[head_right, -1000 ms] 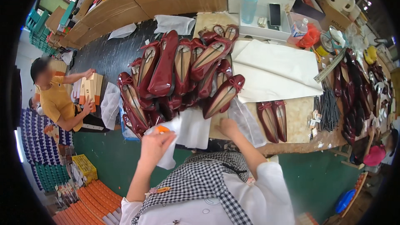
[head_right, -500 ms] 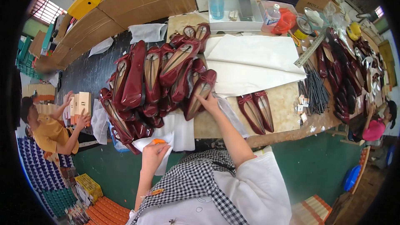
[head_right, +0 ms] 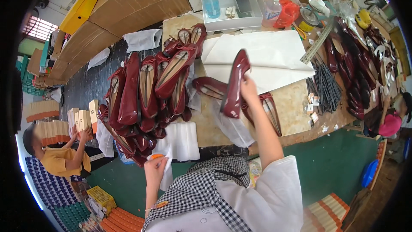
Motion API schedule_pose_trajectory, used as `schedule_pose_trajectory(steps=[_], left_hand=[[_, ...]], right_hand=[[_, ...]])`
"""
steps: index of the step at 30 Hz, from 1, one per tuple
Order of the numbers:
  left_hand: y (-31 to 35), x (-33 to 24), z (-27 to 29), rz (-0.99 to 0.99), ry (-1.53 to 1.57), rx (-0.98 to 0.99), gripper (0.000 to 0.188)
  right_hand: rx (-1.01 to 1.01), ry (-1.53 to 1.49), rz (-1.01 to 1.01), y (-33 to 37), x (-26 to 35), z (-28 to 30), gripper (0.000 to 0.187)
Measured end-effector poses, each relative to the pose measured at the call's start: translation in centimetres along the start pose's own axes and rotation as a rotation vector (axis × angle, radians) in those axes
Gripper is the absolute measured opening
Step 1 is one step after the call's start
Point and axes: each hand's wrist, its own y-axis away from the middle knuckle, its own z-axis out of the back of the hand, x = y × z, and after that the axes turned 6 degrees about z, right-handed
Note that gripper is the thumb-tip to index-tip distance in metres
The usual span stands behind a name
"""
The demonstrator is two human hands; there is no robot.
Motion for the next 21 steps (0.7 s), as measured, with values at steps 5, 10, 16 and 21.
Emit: schedule_pose_trajectory(steps=[5,10,16,21], left_hand=[[-1.5,2.3,-4.7,0.081,-0.005,-0.059,0.014],[-2.3,2.2,-5.1,0.159,-0.022,-0.135,0.015],[-3.9,1.9,-4.4,0.202,-0.040,-0.115,0.016],[-4.3,-0.6,-4.0,0.171,-0.048,-0.128,0.017]], right_hand=[[0.016,0.404,0.077,-5.1,3.4,7.1,0.038],[-0.178,0.667,0.444,-2.7,10.7,5.4,0.038],[0.821,0.398,0.227,9.3,7.8,-12.7,0.066],[0.301,0.546,0.255,9.7,4.1,-20.0,0.085]])
